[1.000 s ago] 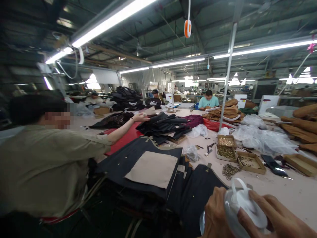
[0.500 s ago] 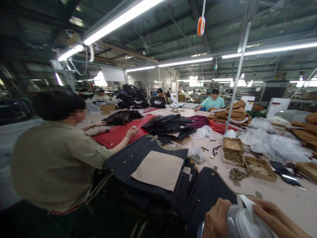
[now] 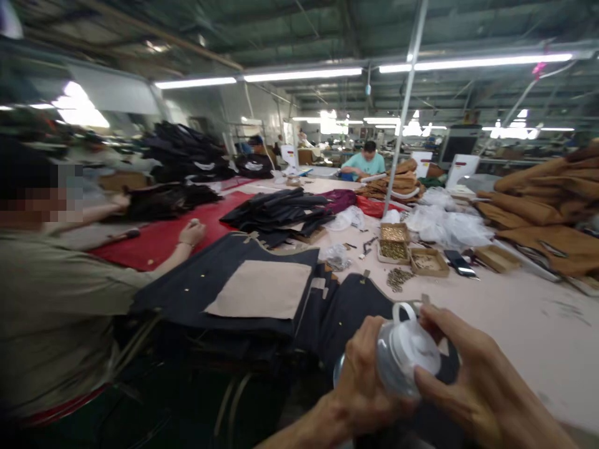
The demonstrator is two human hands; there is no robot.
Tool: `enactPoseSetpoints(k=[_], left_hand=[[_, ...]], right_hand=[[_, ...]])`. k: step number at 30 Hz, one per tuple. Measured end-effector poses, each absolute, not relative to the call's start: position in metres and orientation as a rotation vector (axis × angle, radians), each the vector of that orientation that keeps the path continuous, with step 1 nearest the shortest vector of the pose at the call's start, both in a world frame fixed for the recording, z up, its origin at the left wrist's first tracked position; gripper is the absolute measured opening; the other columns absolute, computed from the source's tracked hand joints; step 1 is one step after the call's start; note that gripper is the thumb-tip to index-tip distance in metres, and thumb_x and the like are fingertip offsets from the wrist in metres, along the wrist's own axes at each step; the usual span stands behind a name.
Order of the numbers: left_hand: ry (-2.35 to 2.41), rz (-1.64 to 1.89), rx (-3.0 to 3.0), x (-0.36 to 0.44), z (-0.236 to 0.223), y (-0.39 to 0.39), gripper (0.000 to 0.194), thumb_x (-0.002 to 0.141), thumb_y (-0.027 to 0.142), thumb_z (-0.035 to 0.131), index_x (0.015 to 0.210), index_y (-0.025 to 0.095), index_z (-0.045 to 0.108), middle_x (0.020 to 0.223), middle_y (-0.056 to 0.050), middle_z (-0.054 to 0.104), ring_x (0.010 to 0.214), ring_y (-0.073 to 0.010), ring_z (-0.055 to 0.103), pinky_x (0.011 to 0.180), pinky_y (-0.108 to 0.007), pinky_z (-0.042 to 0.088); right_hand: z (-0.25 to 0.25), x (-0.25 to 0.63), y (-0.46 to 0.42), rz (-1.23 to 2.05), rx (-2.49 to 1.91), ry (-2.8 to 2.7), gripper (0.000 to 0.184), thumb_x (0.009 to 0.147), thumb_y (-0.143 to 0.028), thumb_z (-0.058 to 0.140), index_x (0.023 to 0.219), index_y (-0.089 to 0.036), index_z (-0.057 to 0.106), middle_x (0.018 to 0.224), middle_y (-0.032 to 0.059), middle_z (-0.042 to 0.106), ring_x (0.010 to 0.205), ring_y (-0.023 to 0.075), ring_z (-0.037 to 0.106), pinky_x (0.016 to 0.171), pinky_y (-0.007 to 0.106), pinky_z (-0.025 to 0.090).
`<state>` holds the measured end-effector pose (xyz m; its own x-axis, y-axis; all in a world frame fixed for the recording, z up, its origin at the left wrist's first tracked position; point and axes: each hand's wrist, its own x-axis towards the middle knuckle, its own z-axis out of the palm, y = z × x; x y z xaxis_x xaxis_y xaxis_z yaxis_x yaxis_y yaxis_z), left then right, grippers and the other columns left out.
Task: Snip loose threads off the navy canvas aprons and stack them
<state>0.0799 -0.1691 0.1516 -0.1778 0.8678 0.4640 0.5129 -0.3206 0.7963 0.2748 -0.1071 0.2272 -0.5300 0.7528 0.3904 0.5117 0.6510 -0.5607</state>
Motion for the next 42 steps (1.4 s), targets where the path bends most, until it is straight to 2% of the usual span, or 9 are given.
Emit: enactPoseSetpoints(k=[5,9,12,17,23,27,32,36,42], left_hand=[[1.383,1.199,1.763,0.071,0.187,-0.171,0.065,0.058,0.033,0.088,0.116,0.024,0.060,0.102,-0.006,0.071,0.086,-0.0246,0.067,0.073,-0.034,0.054],[1.284,1.128,1.721,0.068,0.199,-0.171,0.082,0.054,0.025,0.089,0.127,0.025,0.053,0.097,0.000,0.072,0.077,-0.0192,0.066,0.069,-0.029,0.053],[1.282,1.156,1.690,0.069,0.198,-0.172,0.093,0.053,0.023,0.089,0.137,0.026,0.048,0.101,-0.001,0.073,0.081,-0.0212,0.069,0.073,-0.031,0.055],[1.365,1.116,1.677,0.074,0.183,-0.171,0.123,0.050,0.029,0.090,0.157,0.024,0.029,0.123,-0.007,0.070,0.104,-0.0304,0.070,0.089,-0.042,0.058],[1.307,1.106,1.790,0.075,0.177,-0.169,0.141,0.054,0.033,0.088,0.167,0.024,0.003,0.136,-0.012,0.064,0.117,-0.0355,0.066,0.100,-0.051,0.055],[1.326,1.146,1.822,0.077,0.172,-0.169,0.144,0.058,0.033,0.085,0.166,0.025,-0.009,0.136,-0.013,0.064,0.114,-0.0348,0.067,0.098,-0.051,0.056],[1.444,1.176,1.907,0.087,0.164,-0.172,0.136,0.063,0.032,0.079,0.167,0.018,-0.009,0.130,-0.016,0.067,0.108,-0.0371,0.069,0.094,-0.056,0.056],[1.461,1.186,1.898,0.087,0.166,-0.173,0.134,0.064,0.028,0.076,0.166,0.018,-0.010,0.129,-0.015,0.068,0.109,-0.0369,0.069,0.094,-0.055,0.057],[1.366,1.191,1.874,0.081,0.166,-0.174,0.137,0.063,0.029,0.080,0.167,0.018,-0.009,0.124,-0.013,0.070,0.105,-0.0352,0.071,0.090,-0.052,0.059]], right_hand=[[0.259,0.283,-0.102,0.760,-0.936,-2.345,0.074,0.069,-0.027,0.075,0.140,-0.015,0.060,0.124,0.0113,0.071,0.116,0.0305,0.067,0.105,0.037,0.054],[0.257,0.294,-0.100,0.809,-0.855,-2.325,0.088,0.074,-0.030,0.077,0.155,-0.018,0.047,0.139,0.0143,0.064,0.130,0.0337,0.061,0.112,0.044,0.049],[0.253,0.296,-0.103,0.778,-0.873,-2.325,0.088,0.078,-0.036,0.078,0.158,-0.019,0.044,0.141,0.0153,0.064,0.131,0.0346,0.061,0.111,0.046,0.051],[0.245,0.290,-0.105,0.738,-0.998,-2.276,0.073,0.078,-0.038,0.080,0.145,-0.019,0.058,0.125,0.0111,0.071,0.115,0.0317,0.068,0.103,0.042,0.056],[0.235,0.304,-0.102,0.889,-0.875,-2.236,0.094,0.074,-0.031,0.082,0.159,-0.021,0.043,0.141,0.0152,0.063,0.130,0.0373,0.061,0.111,0.052,0.051],[0.241,0.300,-0.108,0.807,-0.842,-2.295,0.084,0.079,-0.036,0.080,0.156,-0.023,0.048,0.146,0.0148,0.059,0.137,0.0385,0.055,0.114,0.052,0.048],[0.244,0.289,-0.114,0.694,-1.020,-2.270,0.072,0.081,-0.037,0.078,0.147,-0.022,0.056,0.129,0.0135,0.068,0.119,0.0351,0.066,0.103,0.047,0.056],[0.240,0.293,-0.115,0.729,-0.932,-2.259,0.078,0.081,-0.034,0.078,0.153,-0.023,0.052,0.138,0.0144,0.065,0.128,0.0363,0.062,0.108,0.048,0.054],[0.233,0.301,-0.115,0.843,-0.976,-2.175,0.079,0.080,-0.040,0.082,0.151,-0.021,0.053,0.130,0.0140,0.069,0.123,0.0362,0.065,0.107,0.048,0.054]])
